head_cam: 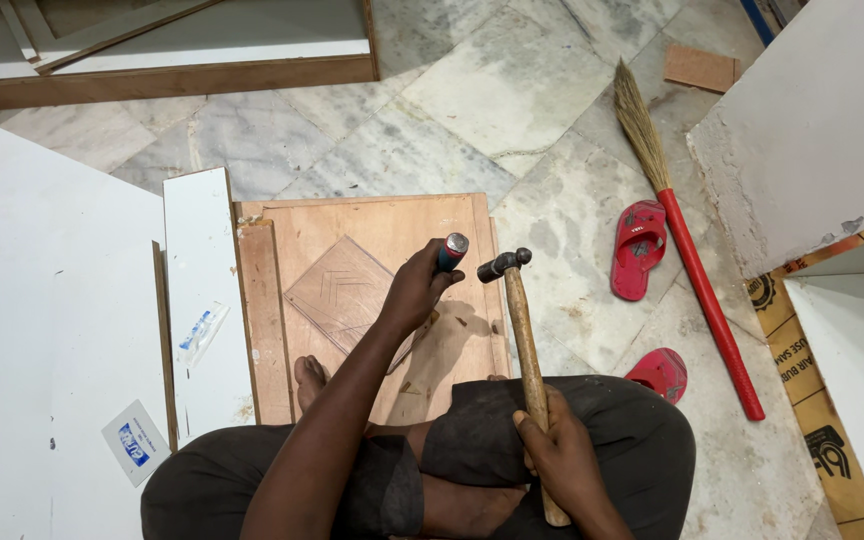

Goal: The person sits on the floor and uses a hammer and chisel to carve a geometric pattern into a small square piece of wood. They repeatedly strike the chisel to deepen the lines and occasionally lift the wood to inspect the progress.

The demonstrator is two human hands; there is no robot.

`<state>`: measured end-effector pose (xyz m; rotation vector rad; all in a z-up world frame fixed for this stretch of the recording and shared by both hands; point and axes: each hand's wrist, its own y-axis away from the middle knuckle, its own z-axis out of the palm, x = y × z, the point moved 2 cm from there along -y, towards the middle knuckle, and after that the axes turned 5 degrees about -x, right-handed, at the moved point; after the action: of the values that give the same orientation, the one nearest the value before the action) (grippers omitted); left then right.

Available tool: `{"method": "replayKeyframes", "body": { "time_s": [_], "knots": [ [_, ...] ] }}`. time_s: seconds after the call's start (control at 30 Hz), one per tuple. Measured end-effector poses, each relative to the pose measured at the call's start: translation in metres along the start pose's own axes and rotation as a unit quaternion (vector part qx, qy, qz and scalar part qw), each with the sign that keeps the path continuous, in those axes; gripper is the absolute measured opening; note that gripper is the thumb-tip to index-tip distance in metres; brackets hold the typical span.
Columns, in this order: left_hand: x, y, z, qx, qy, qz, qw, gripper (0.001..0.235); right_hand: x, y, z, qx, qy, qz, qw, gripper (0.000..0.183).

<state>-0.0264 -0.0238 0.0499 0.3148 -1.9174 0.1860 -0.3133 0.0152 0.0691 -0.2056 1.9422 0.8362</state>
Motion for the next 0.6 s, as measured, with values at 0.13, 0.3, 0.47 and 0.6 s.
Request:
{"method": "replayKeyframes", "body": {
  "time_s": [0.13,0.3,0.47,0.6],
  "knots": [
    [0.0016,0.0001,0.0017,-0.003,0.011,0.007,1.0,0.037,0.0002,-0.0006,0.0003,-0.001,0.002,0.005,1.0,0.041],
    [0.0014,-0.0022,0.0035,0.005,-0.042,0.001,0.999,0.035,-0.0003,-0.0006,-0.0005,-0.001,0.01,0.001,1.0,0.044],
    [0.0029,-0.0001,0.0045,0.007,-0.057,0.012,0.998,0.037,0.0013,-0.0007,-0.0006,-0.003,0.01,-0.001,1.0,0.047],
    [0.0074,0.0004,0.008,-0.005,-0.092,-0.009,0.996,0.037,0.0064,-0.0029,-0.001,-0.012,-0.008,0.0,1.0,0.045]
  ]
}}
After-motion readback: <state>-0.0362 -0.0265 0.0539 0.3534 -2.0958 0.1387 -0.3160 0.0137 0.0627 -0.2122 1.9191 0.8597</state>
